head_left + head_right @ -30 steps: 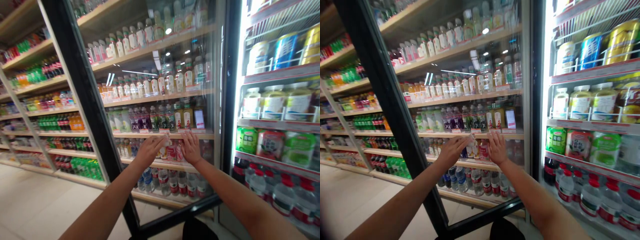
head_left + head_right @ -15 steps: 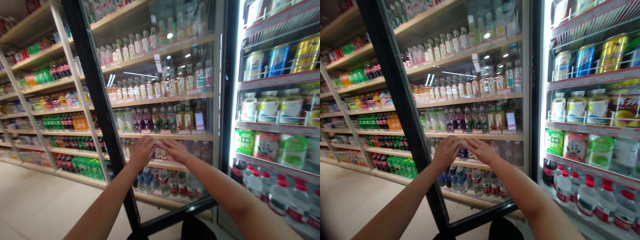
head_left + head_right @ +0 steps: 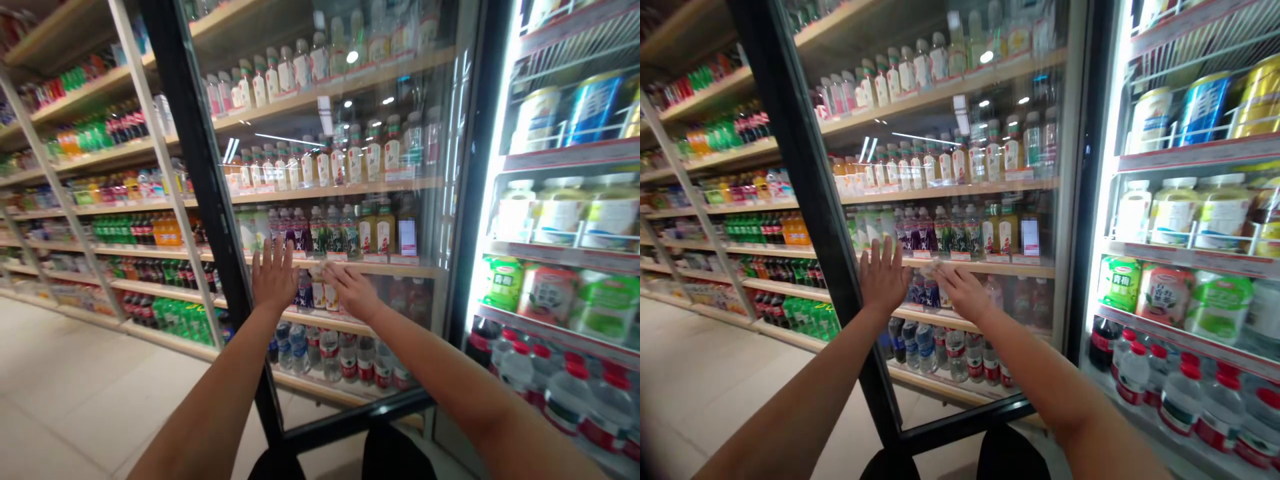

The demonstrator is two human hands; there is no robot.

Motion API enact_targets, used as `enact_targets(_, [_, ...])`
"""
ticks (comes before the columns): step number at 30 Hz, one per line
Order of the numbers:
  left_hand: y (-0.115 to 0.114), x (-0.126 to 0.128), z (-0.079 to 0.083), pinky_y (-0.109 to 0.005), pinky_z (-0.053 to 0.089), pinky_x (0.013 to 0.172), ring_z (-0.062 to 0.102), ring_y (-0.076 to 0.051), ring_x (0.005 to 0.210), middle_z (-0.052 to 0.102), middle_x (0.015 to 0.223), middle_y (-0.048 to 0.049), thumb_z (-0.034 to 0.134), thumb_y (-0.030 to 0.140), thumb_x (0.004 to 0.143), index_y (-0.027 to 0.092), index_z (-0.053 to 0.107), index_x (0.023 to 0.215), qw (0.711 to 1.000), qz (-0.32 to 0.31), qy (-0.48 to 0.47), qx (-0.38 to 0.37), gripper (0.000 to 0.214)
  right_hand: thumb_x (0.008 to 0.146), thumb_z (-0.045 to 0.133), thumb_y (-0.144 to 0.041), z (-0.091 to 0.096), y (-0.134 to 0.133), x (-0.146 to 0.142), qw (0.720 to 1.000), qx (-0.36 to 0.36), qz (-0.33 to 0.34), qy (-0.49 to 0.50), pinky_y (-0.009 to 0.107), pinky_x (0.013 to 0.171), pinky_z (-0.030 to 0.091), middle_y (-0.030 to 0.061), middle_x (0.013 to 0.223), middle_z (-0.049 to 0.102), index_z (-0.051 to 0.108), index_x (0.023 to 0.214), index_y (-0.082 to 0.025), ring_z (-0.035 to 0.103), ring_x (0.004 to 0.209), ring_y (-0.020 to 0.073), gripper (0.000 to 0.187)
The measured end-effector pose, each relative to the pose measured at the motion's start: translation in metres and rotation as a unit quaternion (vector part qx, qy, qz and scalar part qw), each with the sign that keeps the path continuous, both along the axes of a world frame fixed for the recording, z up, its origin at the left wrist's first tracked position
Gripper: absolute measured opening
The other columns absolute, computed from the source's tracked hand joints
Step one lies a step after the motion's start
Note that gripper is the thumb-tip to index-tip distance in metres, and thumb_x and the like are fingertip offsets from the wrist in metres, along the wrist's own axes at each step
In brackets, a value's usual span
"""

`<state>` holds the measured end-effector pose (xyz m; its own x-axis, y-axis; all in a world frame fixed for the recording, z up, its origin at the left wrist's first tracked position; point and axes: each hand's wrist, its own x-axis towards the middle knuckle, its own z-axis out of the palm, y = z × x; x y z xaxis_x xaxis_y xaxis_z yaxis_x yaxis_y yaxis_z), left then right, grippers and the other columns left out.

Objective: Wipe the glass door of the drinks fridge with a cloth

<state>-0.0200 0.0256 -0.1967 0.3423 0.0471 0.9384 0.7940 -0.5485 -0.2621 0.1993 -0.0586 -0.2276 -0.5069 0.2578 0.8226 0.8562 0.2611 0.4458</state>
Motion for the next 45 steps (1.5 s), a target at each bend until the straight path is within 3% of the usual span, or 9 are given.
enact_targets(6, [0.002,0.000,0.000,-0.051,0.008,0.126,0.003,-0.026,0.153,0.022,0.162,-0.0103,0.049,0.031,0.099,0.019,0.021,0.158,1.000,0.006,0.000,-0.018,0.066,0.098,0.041,-0.012,0.040,0.003,0.013,0.992,0.052,-0.036,0.107,0.041,0.103,0.044,0.0160,0.147,0.052,0.048,0.146,-0.014,0.051,0.132,0.0258,0.049])
enact_targets(8, [0.002,0.001,0.000,-0.051,0.008,0.126,0.003,-0.026,0.153,0.021,0.163,-0.0099,0.049,0.032,0.099,0.019,0.020,0.158,1.000,0.002,-0.001,-0.014,0.067,0.098,0.040,-0.011,0.040,0.004,0.012,0.986,0.078,-0.045,0.141,0.041,0.102,0.044,0.0170,0.147,0.052,0.049,0.145,-0.013,0.049,0.134,0.0263,0.048])
enact_targets(12, [0.001,0.001,0.000,-0.050,0.008,0.126,0.004,-0.026,0.153,0.022,0.162,-0.0096,0.049,0.031,0.098,0.019,0.021,0.158,1.000,-0.003,-0.003,-0.017,0.067,0.097,0.043,-0.010,0.030,0.003,0.004,0.999,0.024,-0.012,0.038,0.037,0.102,0.044,0.0133,0.146,0.054,0.051,0.144,-0.017,0.054,0.128,0.0236,0.048])
enact_targets(18, [0.002,0.001,0.001,-0.050,0.007,0.126,0.004,-0.026,0.153,0.024,0.162,-0.0102,0.048,0.031,0.098,0.018,0.026,0.157,1.000,-0.014,-0.004,-0.025,0.064,0.100,0.039,-0.015,0.063,0.006,0.013,0.988,0.058,-0.031,0.142,0.042,0.104,0.042,0.0136,0.150,0.050,0.048,0.147,-0.017,0.050,0.132,0.0261,0.048])
enact_targets(21, [0.002,0.001,0.000,-0.050,0.007,0.126,0.005,-0.026,0.153,0.024,0.162,-0.0099,0.049,0.032,0.098,0.018,0.027,0.156,1.000,-0.014,-0.007,-0.024,0.063,0.099,0.039,-0.015,0.055,0.007,0.011,0.983,0.085,-0.023,0.158,0.041,0.102,0.044,0.0139,0.148,0.052,0.046,0.148,-0.019,0.053,0.129,0.0255,0.049])
enact_targets(25, [0.002,0.002,0.000,-0.051,0.009,0.126,0.006,-0.026,0.153,0.025,0.161,-0.0098,0.048,0.032,0.099,0.019,0.027,0.156,1.000,-0.015,-0.012,-0.025,0.063,0.098,0.042,-0.013,0.035,0.004,0.006,1.000,0.030,0.002,0.009,0.038,0.100,0.046,0.0103,0.145,0.056,0.051,0.144,-0.020,0.057,0.121,0.0227,0.048])
enact_targets(31, [0.001,0.002,0.000,-0.052,0.010,0.126,0.007,-0.026,0.153,0.025,0.161,-0.0097,0.048,0.032,0.099,0.019,0.029,0.156,0.999,-0.023,-0.013,-0.040,0.062,0.098,0.040,-0.012,0.069,0.006,0.017,0.981,0.107,-0.026,0.161,0.040,0.102,0.044,0.0125,0.147,0.053,0.053,0.142,-0.017,0.053,0.127,0.0243,0.046])
enact_targets(39, [0.002,0.001,0.000,-0.051,0.010,0.126,0.006,-0.025,0.153,0.025,0.162,-0.0097,0.047,0.032,0.099,0.019,0.030,0.155,1.000,-0.020,-0.011,-0.021,0.061,0.098,0.045,-0.016,0.057,0.003,0.018,0.999,0.030,-0.018,0.035,0.040,0.103,0.045,0.0080,0.146,0.056,0.057,0.140,-0.021,0.056,0.122,0.0234,0.044])
enact_targets(45, [0.000,0.001,0.001,-0.051,0.009,0.126,0.006,-0.025,0.153,0.025,0.162,-0.0095,0.048,0.032,0.098,0.019,0.028,0.156,0.999,-0.014,-0.011,-0.028,0.062,0.098,0.041,-0.013,0.077,0.004,0.027,0.975,0.101,-0.047,0.194,0.042,0.101,0.044,0.0112,0.146,0.055,0.057,0.140,-0.020,0.054,0.125,0.0250,0.045])
